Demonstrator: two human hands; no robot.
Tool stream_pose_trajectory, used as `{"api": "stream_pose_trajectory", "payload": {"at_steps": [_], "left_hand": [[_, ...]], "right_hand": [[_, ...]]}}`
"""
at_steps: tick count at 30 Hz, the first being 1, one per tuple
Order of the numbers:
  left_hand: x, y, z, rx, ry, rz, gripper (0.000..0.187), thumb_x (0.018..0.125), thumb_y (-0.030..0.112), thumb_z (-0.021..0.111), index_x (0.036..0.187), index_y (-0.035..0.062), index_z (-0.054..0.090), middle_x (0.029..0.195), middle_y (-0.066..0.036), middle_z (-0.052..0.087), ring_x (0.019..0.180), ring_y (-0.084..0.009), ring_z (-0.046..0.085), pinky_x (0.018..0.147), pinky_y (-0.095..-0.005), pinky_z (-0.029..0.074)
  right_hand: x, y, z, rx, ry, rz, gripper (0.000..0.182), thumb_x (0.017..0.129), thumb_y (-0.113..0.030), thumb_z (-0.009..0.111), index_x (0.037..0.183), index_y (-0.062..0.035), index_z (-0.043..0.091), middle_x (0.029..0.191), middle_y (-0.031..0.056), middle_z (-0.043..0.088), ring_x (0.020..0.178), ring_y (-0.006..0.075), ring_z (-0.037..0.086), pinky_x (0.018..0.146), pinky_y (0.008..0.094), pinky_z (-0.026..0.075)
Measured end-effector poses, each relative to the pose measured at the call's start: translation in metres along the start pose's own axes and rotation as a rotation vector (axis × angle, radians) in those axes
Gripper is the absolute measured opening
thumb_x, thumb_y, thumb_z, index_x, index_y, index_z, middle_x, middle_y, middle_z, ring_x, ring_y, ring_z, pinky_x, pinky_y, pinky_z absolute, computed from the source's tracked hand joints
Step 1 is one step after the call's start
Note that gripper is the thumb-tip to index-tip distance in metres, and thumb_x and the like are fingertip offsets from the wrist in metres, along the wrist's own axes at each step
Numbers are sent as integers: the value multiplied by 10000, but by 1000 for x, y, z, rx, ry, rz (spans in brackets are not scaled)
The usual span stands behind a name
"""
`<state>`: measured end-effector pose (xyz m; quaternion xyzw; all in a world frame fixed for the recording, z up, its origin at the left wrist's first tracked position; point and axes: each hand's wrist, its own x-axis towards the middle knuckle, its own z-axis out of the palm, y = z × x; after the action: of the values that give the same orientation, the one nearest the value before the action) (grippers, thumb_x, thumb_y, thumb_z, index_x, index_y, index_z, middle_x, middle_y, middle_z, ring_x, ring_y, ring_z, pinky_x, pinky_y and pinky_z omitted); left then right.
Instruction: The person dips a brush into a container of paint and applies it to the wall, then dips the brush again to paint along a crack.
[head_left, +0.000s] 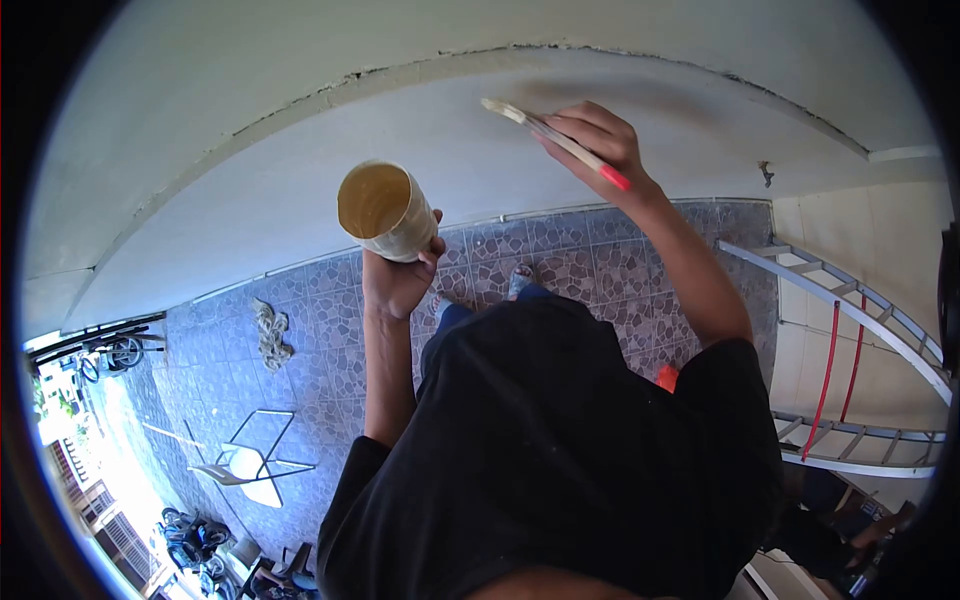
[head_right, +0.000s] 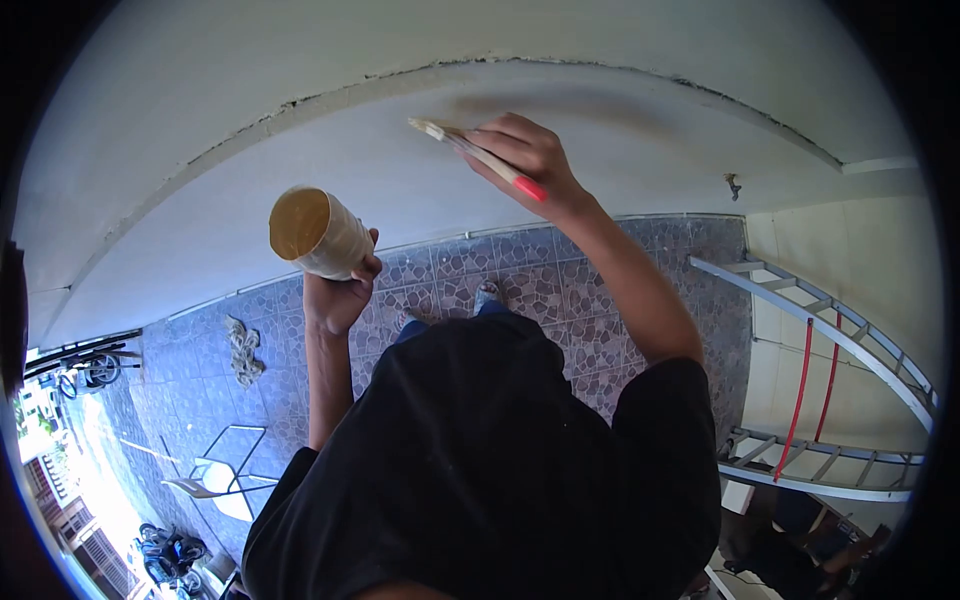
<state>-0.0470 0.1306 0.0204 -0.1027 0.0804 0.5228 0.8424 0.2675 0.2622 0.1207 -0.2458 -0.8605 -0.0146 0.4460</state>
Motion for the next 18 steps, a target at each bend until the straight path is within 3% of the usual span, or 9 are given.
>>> {"api": "stream_pose_trajectory", "payload": {"at_steps": [6, 8, 12, 15, 16, 18], "left_hand": [[-2, 0, 7, 13, 8, 19, 525, 1043, 414, 538, 1398, 31, 485, 1376, -253, 506, 1013, -355, 596, 753, -352, 617], [-3, -4, 11, -11, 67, 39, 547, 1071, 455, 432, 1421, 37, 472, 1328, -255, 544, 960, -360, 635, 682, -340, 634], [0, -4, 5, 12, 53, 42, 557, 1069, 461, 436, 1424, 34, 472, 1325, -257, 549, 968, -363, 638, 682, -344, 635], [3, -5, 3, 14, 37, 23, 568, 1066, 470, 437, 1428, 33, 473, 1332, -260, 553, 973, -368, 640, 686, -347, 636], [4, -6, 5, 20, 51, 18, 571, 1066, 472, 436, 1427, 33, 478, 1332, -260, 559, 966, -368, 643, 683, -346, 637], [6, -8, 6, 31, 48, 8, 573, 1065, 475, 434, 1426, 33, 484, 1332, -260, 564, 959, -369, 645, 679, -346, 637]], "right_hand": [[0, 24, -12, -65, 75, 55, 211, 779, -21, 867, 955, 9, 754, 899, 96, 736, 759, 191, 714, 616, 293, 591], [-2, 31, -31, -164, 118, 49, 192, 803, -64, 864, 948, -5, 754, 863, 82, 733, 754, 189, 717, 628, 300, 599], [-2, 30, -63, -164, 204, 151, 188, 824, -54, 856, 975, 6, 761, 875, 84, 744, 757, 164, 709, 642, 282, 582], [0, 15, -79, -25, 285, 668, 218, 874, -101, 839, 1039, 20, 764, 886, 58, 744, 741, 99, 662, 649, 258, 534], [1, 16, -78, -37, 297, 648, 218, 874, -101, 839, 1039, 20, 764, 886, 58, 744, 741, 99, 662, 649, 258, 534], [7, 14, -74, 382, 513, 812, 234, 898, -142, 826, 1042, 30, 758, 875, 54, 727, 707, 92, 635, 623, 260, 522]]}}
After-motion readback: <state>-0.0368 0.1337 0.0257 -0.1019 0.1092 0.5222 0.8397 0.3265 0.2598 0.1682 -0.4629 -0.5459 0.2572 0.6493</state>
